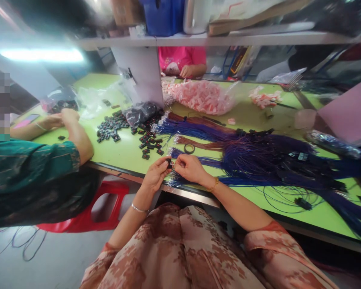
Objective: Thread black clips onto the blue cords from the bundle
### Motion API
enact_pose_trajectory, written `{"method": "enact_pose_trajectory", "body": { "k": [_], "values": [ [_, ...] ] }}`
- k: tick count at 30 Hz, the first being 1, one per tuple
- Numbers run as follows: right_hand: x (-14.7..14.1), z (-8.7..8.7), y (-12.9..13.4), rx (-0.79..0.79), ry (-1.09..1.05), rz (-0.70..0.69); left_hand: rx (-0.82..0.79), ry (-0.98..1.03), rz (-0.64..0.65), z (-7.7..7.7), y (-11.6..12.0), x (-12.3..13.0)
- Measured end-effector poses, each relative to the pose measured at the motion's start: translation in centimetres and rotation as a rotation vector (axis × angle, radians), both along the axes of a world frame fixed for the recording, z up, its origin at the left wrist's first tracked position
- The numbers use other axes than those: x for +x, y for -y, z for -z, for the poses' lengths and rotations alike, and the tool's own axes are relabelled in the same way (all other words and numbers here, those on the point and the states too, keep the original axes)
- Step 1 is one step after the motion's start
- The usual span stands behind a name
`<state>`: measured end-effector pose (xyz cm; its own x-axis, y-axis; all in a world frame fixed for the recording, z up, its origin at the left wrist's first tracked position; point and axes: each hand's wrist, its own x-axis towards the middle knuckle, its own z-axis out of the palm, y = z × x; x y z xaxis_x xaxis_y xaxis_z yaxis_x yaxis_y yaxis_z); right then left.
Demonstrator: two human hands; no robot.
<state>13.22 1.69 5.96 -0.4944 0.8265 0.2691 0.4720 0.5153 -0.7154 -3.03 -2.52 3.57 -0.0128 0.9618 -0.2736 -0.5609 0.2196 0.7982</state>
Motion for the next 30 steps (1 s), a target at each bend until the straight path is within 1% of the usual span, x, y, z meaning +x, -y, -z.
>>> {"method": "enact_pose_trajectory", "body": {
  "k": [7, 12, 17, 19, 20, 22, 23, 24, 25, 27, 28, 30],
  "values": [
    [-0.2, 0.7, 0.2, 0.022, 0.004, -0.062, 0.009, -0.161, -0.089, -0.1, 0.5, 1.0],
    [0.1, 0.9, 0.1, 0.032, 0.017, -0.155, -0.007, -0.167, -0.133, 0.3, 0.7, 1.5],
    [-0.5, 1.2, 0.8, 0.07, 0.134, -0.102, 0.009, -0.178, -0.182, 1.0, 1.0, 2.0],
    [-0.5, 1.3, 0.9, 0.073, 0.188, -0.112, 0.009, -0.197, -0.178, 1.3, 1.3, 2.1],
    [-0.4, 1.2, 0.7, 0.062, 0.206, -0.138, 0.002, -0.206, -0.166, 1.4, 1.4, 2.0],
    [0.3, 1.0, -0.1, 0.03, 0.214, -0.198, -0.01, -0.212, -0.138, 1.5, 1.6, 1.6],
    [0.9, 0.9, -0.8, 0.023, 0.218, -0.199, -0.015, -0.209, -0.125, 1.5, 1.7, 1.3],
    [1.6, 0.9, -1.6, 0.027, 0.24, -0.162, -0.019, -0.207, -0.116, 1.5, 1.7, 1.1],
    [2.3, 0.9, -2.4, 0.043, 0.288, -0.09, -0.022, -0.205, -0.111, 1.5, 1.6, 0.8],
    [3.6, 1.2, -3.9, 0.081, 0.458, 0.079, -0.026, -0.203, -0.109, 1.3, 1.4, 0.3],
    [4.0, 1.4, -4.4, 0.09, 0.549, 0.135, -0.027, -0.2, -0.111, 1.3, 1.2, 0.2],
    [4.6, 2.1, -5.0, 0.088, 0.672, 0.161, -0.023, -0.19, -0.111, 1.1, 0.9, 0.1]
  ]
}}
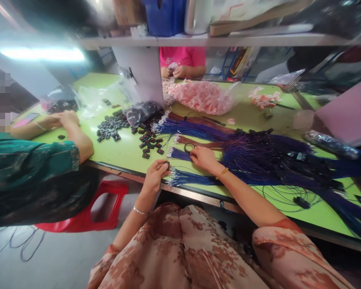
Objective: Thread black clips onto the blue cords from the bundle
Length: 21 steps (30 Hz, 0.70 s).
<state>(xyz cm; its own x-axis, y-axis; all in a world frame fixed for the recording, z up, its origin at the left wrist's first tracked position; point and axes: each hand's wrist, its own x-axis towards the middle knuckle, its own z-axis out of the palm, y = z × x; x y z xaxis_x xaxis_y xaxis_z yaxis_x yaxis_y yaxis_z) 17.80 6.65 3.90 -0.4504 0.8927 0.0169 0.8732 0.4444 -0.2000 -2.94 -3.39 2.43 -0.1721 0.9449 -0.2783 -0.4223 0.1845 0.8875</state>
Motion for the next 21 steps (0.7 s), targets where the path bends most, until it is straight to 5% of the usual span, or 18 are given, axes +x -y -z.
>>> {"method": "enact_pose_trajectory", "body": {
  "k": [10, 18, 21],
  "values": [
    [0.0, 0.9, -0.4, 0.004, 0.071, -0.065, -0.016, 0.065, 0.007, 0.2, -0.6, 0.4],
    [-2.3, 0.0, -0.1, 0.055, -0.29, -0.163, 0.007, 0.105, 0.021, 0.2, -0.7, 0.9],
    [-4.2, -0.6, -0.2, 0.061, -0.266, -0.178, 0.016, 0.103, 0.024, 0.2, -0.7, 1.2]
  ]
}}
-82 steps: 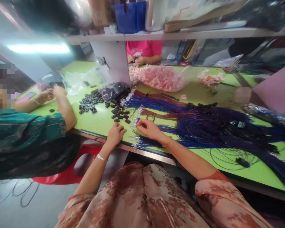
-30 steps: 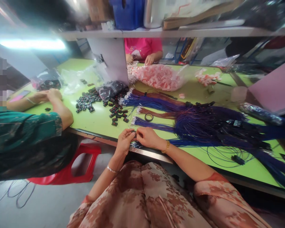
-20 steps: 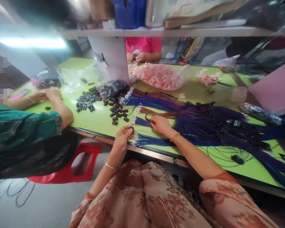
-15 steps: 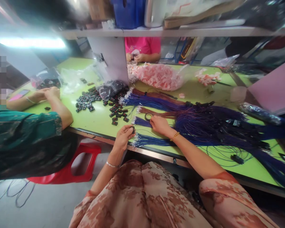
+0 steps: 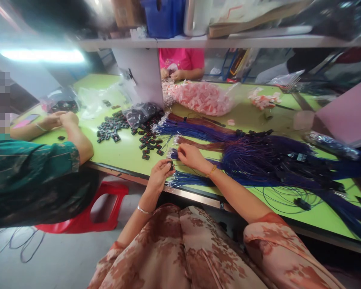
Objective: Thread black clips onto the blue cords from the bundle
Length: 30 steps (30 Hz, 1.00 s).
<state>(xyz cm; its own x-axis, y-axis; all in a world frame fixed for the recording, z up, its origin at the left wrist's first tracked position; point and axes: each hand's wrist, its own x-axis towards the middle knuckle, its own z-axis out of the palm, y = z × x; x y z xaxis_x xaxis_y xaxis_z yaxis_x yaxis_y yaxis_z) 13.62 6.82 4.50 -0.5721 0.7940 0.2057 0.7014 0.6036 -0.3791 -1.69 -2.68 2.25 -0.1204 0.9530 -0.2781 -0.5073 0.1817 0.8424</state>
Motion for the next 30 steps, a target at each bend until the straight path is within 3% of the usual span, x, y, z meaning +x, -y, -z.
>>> {"method": "enact_pose_trajectory", "body": {
  "k": [5, 11, 17, 21, 30],
  "values": [
    [-1.6, -0.8, -0.3, 0.058, 0.169, 0.192, 0.004, 0.0, -0.003, 0.1, 0.0, 0.3],
    [-1.3, -1.4, 0.1, -0.082, -0.177, 0.005, 0.0, 0.039, -0.017, 0.2, -0.2, 0.6],
    [0.2, -0.5, 1.9, -0.336, -0.482, -0.084, 0.024, 0.104, -0.023, 0.2, -0.5, 1.1],
    [1.1, -0.2, 3.3, -0.365, -0.484, -0.033, 0.025, 0.134, -0.005, 0.0, -0.6, 1.4],
    [1.1, -0.1, 4.2, -0.247, -0.367, -0.033, 0.036, 0.111, 0.01, -0.1, -0.5, 1.5]
  ]
}}
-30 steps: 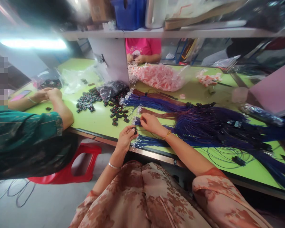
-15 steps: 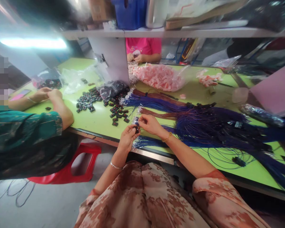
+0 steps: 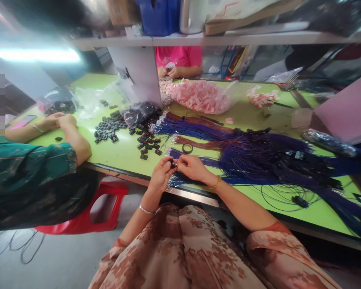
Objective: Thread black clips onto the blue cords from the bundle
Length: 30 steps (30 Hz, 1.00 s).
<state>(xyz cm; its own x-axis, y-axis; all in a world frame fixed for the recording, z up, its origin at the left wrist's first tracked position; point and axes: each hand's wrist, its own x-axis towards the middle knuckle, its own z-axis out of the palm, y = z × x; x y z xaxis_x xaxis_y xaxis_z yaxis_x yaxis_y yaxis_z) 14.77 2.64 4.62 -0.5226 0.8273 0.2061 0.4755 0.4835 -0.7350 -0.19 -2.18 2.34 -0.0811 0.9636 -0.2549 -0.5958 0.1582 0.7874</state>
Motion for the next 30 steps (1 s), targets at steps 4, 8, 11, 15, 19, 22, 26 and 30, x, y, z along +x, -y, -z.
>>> {"method": "enact_pose_trajectory", "body": {
  "k": [4, 8, 11, 15, 19, 22, 26, 30],
  "values": [
    [-0.1, -0.2, 0.2, 0.014, 0.017, 0.008, 0.013, -0.006, 0.01, 0.1, 0.1, -0.1],
    [-0.1, 0.0, 0.0, -0.016, 0.008, 0.009, 0.019, -0.01, 0.017, 0.1, 0.1, -0.2],
    [-0.1, 0.5, -0.2, -0.089, -0.024, 0.01, 0.03, -0.025, 0.012, 0.1, 0.2, -0.1],
    [-0.2, 1.0, -0.3, -0.127, -0.07, -0.015, 0.024, -0.093, -0.012, 0.1, 0.3, 0.4],
    [0.0, 0.7, -0.2, -0.04, -0.07, -0.042, 0.001, -0.122, -0.046, 0.2, 0.1, 0.7],
    [0.1, 0.4, 0.0, 0.017, -0.039, -0.066, -0.021, -0.112, -0.056, 0.1, -0.1, 0.9],
    [-0.2, 0.1, 0.7, 0.101, 0.094, 0.004, -0.038, -0.164, -0.085, 0.3, -0.4, 1.3],
    [0.4, -0.4, 0.0, 0.145, 0.185, -0.02, -0.051, -0.151, -0.066, 0.4, -0.6, 1.6]
  ]
}}
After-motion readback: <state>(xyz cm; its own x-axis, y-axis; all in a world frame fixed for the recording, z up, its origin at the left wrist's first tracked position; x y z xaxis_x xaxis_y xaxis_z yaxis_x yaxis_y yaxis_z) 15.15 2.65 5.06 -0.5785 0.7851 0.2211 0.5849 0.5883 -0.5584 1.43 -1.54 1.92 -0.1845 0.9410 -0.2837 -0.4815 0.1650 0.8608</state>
